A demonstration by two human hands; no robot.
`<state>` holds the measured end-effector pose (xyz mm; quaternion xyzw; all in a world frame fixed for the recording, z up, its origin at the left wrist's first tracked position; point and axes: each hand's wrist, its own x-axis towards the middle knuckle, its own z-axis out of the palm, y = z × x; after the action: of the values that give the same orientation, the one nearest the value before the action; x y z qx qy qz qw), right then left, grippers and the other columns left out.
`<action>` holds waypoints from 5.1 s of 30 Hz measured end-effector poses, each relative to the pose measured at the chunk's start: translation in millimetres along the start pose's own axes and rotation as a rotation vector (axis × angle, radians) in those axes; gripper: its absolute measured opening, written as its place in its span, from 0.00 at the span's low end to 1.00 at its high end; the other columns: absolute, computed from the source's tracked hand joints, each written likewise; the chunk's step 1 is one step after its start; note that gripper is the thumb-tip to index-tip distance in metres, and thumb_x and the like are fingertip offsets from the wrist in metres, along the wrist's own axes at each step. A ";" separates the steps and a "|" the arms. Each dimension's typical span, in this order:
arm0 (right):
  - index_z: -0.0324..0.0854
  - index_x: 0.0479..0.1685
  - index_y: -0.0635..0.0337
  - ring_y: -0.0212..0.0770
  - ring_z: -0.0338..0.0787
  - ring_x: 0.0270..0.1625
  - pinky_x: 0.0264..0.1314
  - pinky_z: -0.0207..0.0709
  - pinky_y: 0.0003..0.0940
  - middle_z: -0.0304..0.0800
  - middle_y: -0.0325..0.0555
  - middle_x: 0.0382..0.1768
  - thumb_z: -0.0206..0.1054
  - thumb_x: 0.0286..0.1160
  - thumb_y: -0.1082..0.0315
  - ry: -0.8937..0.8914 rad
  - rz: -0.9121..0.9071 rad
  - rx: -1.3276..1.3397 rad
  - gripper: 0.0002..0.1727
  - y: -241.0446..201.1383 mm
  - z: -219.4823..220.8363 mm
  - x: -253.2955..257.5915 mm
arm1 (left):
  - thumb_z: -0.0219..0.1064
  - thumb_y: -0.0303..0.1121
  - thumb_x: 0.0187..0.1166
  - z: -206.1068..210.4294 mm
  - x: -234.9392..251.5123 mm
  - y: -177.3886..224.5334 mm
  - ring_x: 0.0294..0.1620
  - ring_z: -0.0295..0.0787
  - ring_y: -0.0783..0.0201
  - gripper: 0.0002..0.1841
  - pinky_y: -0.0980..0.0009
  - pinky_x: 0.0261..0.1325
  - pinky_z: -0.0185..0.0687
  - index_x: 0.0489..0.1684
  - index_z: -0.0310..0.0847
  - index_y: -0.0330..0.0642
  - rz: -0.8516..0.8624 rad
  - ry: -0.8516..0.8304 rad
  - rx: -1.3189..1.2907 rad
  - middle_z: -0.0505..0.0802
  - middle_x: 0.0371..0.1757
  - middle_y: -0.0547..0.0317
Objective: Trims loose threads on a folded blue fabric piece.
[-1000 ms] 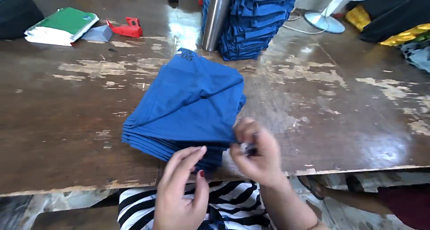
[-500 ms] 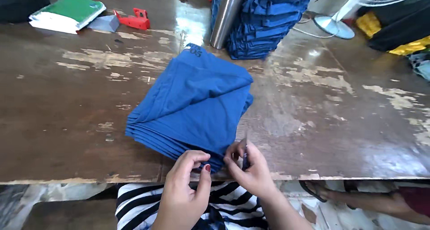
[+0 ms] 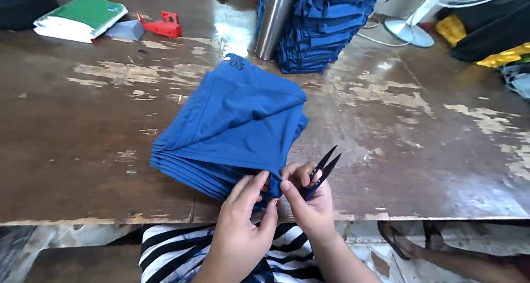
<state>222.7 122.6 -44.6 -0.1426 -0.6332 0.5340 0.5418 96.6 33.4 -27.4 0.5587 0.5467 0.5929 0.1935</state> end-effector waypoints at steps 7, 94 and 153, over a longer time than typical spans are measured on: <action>0.71 0.42 0.52 0.20 0.87 0.45 0.47 0.81 0.16 0.88 0.33 0.45 0.67 0.78 0.75 -0.082 -0.054 -0.143 0.09 -0.7 4.5 3.8 | 0.74 0.31 0.74 -3.1 3.7 -2.5 0.55 0.89 0.70 0.24 0.77 0.55 0.89 0.64 0.81 0.21 0.001 0.075 -0.071 0.89 0.56 0.46; 0.78 0.36 0.48 0.28 0.86 0.34 0.39 0.83 0.24 0.88 0.37 0.37 0.72 0.71 0.75 0.143 0.224 0.448 0.10 1.2 6.4 -5.6 | 0.76 0.43 0.73 -18.8 -7.8 -5.6 0.55 0.93 0.65 0.24 0.73 0.52 0.91 0.61 0.85 0.36 -0.023 -0.142 0.240 0.91 0.60 0.45; 0.81 0.37 0.47 0.24 0.88 0.45 0.50 0.87 0.24 0.88 0.32 0.45 0.75 0.72 0.71 -0.076 0.110 0.118 0.08 2.2 -1.9 -8.2 | 0.69 0.32 0.75 -10.5 -13.9 7.8 0.57 0.89 0.71 0.27 0.78 0.56 0.88 0.74 0.76 0.29 0.054 -0.042 0.044 0.88 0.62 0.45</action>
<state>226.4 118.3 -51.2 -0.1245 -0.6118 0.6044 0.4948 94.6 14.6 -24.5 0.5897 0.5401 0.5739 0.1767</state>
